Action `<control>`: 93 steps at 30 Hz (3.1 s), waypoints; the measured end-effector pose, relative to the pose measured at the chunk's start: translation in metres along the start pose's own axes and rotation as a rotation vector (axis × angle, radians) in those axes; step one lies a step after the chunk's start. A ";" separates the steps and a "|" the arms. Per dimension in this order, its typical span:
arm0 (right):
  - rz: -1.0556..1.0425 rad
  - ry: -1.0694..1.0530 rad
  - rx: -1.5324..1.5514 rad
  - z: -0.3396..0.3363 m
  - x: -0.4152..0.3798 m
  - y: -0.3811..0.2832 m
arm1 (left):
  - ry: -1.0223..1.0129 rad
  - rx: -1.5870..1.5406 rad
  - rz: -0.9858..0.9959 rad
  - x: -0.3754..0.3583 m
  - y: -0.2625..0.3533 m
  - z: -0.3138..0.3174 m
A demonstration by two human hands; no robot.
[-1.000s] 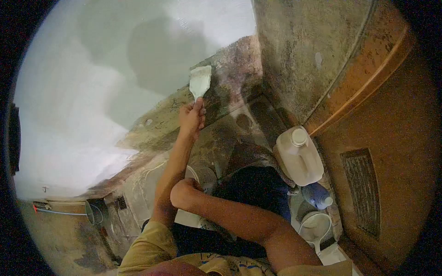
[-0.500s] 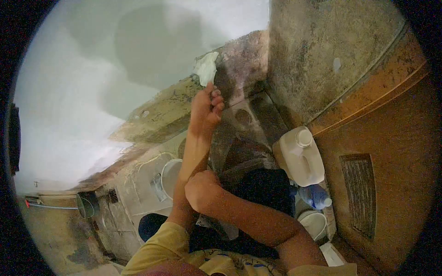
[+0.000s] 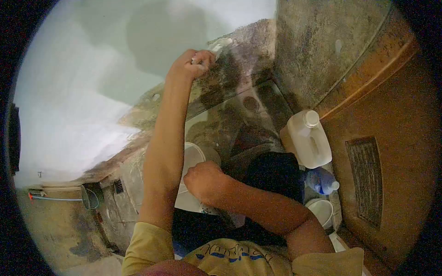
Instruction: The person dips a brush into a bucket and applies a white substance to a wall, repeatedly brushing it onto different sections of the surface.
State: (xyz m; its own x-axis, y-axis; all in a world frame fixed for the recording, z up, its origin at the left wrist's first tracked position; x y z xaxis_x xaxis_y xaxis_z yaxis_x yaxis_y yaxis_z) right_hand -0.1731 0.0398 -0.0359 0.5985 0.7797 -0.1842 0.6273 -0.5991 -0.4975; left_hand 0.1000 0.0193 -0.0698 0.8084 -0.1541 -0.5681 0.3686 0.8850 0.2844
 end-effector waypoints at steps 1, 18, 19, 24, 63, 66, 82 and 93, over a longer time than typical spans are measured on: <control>-0.008 -0.025 -0.030 0.002 0.000 -0.005 | 0.013 -0.110 -0.040 0.000 -0.002 0.002; -0.108 -0.194 -0.031 0.016 -0.012 -0.048 | -0.044 0.996 0.302 -0.032 -0.058 -0.125; -0.170 -0.217 -0.003 0.013 -0.016 -0.051 | -0.056 1.184 0.514 -0.012 -0.046 -0.135; -0.207 -0.167 0.065 -0.003 -0.019 -0.046 | -0.034 1.577 0.944 -0.031 -0.052 -0.090; -0.237 0.462 0.048 -0.060 -0.010 -0.006 | -0.150 0.210 0.357 0.034 -0.100 -0.005; -0.218 0.454 0.004 -0.054 -0.014 -0.013 | -0.116 0.423 0.405 0.000 -0.111 -0.040; -0.201 0.525 -0.070 -0.071 -0.044 -0.016 | -0.167 1.293 1.241 0.038 -0.115 -0.022; -0.192 0.465 0.108 -0.082 -0.037 0.024 | -0.173 0.508 0.795 0.077 -0.146 0.012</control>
State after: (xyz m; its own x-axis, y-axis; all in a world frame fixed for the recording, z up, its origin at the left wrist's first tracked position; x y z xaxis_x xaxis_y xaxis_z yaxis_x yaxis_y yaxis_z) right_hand -0.1393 -0.0182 0.0284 0.6511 0.6957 0.3033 0.7075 -0.4117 -0.5745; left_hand 0.1136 -0.1268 -0.1458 0.9496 0.3101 0.0457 -0.1945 0.4687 0.8617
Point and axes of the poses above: each hand's wrist, its own x-axis towards the middle knuckle, its own z-axis out of the palm, y = z × x, the point moved 9 cm from there along x, towards the middle knuckle, and after that the axes turned 10 degrees about z, right-handed, at the moved point
